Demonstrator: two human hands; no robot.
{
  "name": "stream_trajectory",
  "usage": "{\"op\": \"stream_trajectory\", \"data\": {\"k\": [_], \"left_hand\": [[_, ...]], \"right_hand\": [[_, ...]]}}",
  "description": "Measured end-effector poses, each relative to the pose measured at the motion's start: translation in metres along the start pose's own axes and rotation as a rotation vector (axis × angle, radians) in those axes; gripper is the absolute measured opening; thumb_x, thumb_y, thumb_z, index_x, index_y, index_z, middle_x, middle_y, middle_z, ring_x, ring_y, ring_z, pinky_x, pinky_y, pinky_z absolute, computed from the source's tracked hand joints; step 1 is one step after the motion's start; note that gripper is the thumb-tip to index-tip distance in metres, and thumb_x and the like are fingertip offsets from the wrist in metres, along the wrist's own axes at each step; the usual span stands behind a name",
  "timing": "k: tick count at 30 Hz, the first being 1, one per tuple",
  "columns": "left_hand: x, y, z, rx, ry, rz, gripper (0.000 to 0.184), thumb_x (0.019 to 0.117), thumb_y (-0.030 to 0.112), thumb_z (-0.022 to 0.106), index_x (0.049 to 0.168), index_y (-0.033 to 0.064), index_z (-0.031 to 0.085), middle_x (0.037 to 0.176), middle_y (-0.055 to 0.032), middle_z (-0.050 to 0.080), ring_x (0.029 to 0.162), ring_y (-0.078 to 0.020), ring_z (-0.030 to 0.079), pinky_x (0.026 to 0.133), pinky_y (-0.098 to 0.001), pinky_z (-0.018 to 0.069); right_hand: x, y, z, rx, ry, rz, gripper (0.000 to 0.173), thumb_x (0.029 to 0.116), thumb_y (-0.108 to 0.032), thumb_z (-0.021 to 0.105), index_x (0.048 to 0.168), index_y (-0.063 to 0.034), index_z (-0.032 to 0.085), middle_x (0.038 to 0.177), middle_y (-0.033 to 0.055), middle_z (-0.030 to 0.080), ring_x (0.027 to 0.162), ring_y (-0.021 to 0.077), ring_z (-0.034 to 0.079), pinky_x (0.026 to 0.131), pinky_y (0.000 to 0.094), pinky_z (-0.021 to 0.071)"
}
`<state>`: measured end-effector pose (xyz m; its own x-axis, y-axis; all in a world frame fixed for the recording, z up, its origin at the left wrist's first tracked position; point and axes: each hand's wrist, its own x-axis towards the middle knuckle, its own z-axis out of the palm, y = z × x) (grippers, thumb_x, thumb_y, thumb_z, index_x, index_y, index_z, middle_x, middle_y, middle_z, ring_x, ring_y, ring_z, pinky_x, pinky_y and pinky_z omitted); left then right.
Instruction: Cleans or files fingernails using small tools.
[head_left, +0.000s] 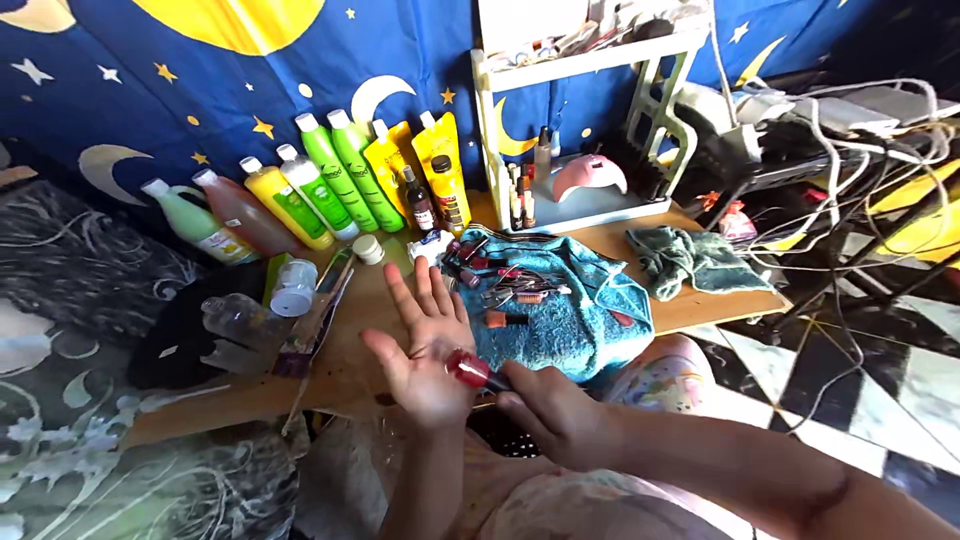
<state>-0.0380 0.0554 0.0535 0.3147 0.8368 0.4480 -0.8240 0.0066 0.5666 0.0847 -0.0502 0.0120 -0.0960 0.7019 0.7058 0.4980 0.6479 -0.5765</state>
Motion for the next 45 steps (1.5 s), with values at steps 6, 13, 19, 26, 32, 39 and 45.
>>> {"op": "stream_trajectory", "data": {"k": [6,13,19,26,32,39,45], "left_hand": [[-0.006,-0.004,-0.005,0.081,0.012,-0.008,0.08,0.0958,0.075,0.004,0.164,0.0356,0.016,0.17,0.0054,0.021,0.158,-0.0215,0.015,0.125,-0.0507,0.0149],[-0.009,-0.008,-0.016,0.101,0.065,-0.039,0.077,0.0965,0.075,0.008,0.163,0.0373,0.018,0.169,0.0061,0.023,0.158,-0.0222,0.014,0.124,-0.0539,0.0145],[-0.007,-0.01,-0.024,0.137,0.031,-0.027,0.075,0.0998,0.071,0.019,0.164,0.0328,0.016,0.169,0.0027,0.024,0.157,-0.0236,0.016,0.124,-0.0531,0.0177],[-0.008,-0.004,-0.011,-0.13,-0.029,-0.287,0.078,0.0979,0.074,0.009,0.157,0.0339,0.041,0.109,-0.0057,0.065,0.076,-0.0151,0.059,0.072,-0.0306,0.0518],[-0.007,-0.01,-0.017,0.144,-0.056,-0.193,0.069,0.1014,0.07,0.017,0.161,0.0357,0.027,0.124,-0.0019,0.059,0.097,-0.0153,0.062,0.086,-0.0331,0.0536],[-0.003,-0.013,-0.018,0.15,-0.008,-0.185,0.079,0.0937,0.081,0.022,0.161,0.0389,0.024,0.147,0.0015,0.053,0.127,-0.0208,0.056,0.106,-0.0451,0.045],[-0.001,-0.015,-0.022,0.183,0.041,-0.177,0.079,0.0951,0.079,0.014,0.161,0.0369,0.024,0.15,0.0014,0.05,0.137,-0.0233,0.048,0.109,-0.0495,0.0406]], "right_hand": [[-0.008,0.005,0.004,0.05,-0.082,0.071,0.036,0.1106,-0.032,0.04,0.108,-0.0008,0.058,0.067,0.0078,0.058,0.057,0.0185,0.062,0.052,0.0374,0.0534],[-0.014,0.007,0.013,0.118,-0.064,0.096,0.034,0.1106,-0.031,0.041,0.11,-0.0014,0.059,0.071,0.0069,0.06,0.061,0.0149,0.062,0.056,0.0345,0.055],[-0.011,-0.004,0.006,0.237,-0.003,0.03,0.037,0.1119,-0.037,0.034,0.112,-0.0071,0.056,0.075,0.0007,0.054,0.063,0.0058,0.056,0.059,0.0227,0.0516],[-0.004,0.01,0.013,1.276,-0.319,0.779,0.039,0.1067,-0.054,0.042,0.094,-0.02,0.056,0.061,-0.0111,0.042,0.047,-0.0009,0.04,0.045,0.0165,0.0361],[0.003,0.01,0.002,0.453,-0.11,0.438,0.042,0.1124,-0.04,0.033,0.109,-0.0063,0.056,0.07,-0.0043,0.049,0.057,0.0047,0.049,0.053,0.0232,0.0459],[-0.01,0.005,0.011,0.19,-0.15,0.278,0.046,0.1113,-0.042,0.037,0.104,-0.0041,0.062,0.064,0.0011,0.052,0.054,0.0079,0.052,0.052,0.028,0.0483],[-0.015,0.01,0.019,0.198,-0.086,0.177,0.039,0.111,-0.039,0.038,0.105,-0.0078,0.062,0.065,0.0006,0.055,0.055,0.0082,0.056,0.052,0.029,0.0507]]}}
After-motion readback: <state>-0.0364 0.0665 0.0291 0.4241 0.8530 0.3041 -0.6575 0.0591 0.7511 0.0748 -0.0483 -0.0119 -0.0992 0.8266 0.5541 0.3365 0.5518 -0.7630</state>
